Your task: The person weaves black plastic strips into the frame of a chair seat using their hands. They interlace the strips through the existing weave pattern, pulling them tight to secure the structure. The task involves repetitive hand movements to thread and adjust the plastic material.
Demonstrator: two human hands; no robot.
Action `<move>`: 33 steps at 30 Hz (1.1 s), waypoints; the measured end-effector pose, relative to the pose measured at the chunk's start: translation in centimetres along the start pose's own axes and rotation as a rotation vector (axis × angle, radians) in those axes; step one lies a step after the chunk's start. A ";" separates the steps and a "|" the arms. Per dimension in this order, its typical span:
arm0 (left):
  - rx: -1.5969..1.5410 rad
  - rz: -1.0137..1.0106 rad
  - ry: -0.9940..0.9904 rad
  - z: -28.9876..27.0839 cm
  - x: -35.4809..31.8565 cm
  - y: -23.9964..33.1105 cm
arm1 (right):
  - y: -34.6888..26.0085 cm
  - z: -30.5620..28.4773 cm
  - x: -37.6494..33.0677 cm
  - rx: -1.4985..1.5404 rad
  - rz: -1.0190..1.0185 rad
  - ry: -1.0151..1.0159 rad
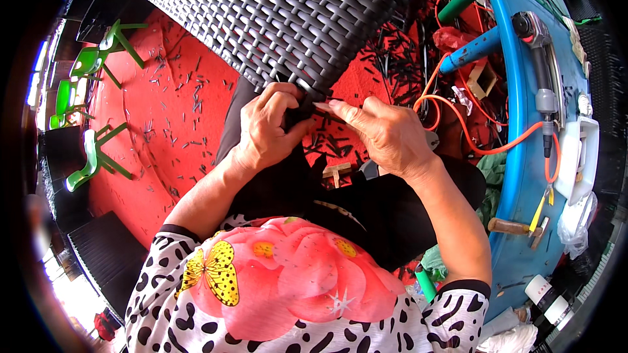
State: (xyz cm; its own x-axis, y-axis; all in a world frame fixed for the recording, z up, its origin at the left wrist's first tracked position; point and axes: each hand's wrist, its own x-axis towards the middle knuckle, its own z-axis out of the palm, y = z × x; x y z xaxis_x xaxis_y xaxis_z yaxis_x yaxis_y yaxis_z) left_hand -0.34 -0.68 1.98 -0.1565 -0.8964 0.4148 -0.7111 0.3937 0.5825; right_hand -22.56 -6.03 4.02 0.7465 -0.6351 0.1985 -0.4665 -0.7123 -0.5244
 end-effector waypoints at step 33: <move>0.019 -0.001 0.094 1.2 -0.3 0.2 | -1.8 -1.7 0.4 -0.336 -0.077 -0.062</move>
State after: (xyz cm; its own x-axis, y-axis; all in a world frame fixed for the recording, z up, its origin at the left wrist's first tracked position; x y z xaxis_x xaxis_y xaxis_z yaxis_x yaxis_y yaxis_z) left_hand -1.27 -0.54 1.10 -0.0916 -0.8733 0.4785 -0.7242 0.3882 0.5699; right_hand -22.21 -5.50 6.52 0.8084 -0.5634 0.1704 -0.5300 -0.8227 -0.2056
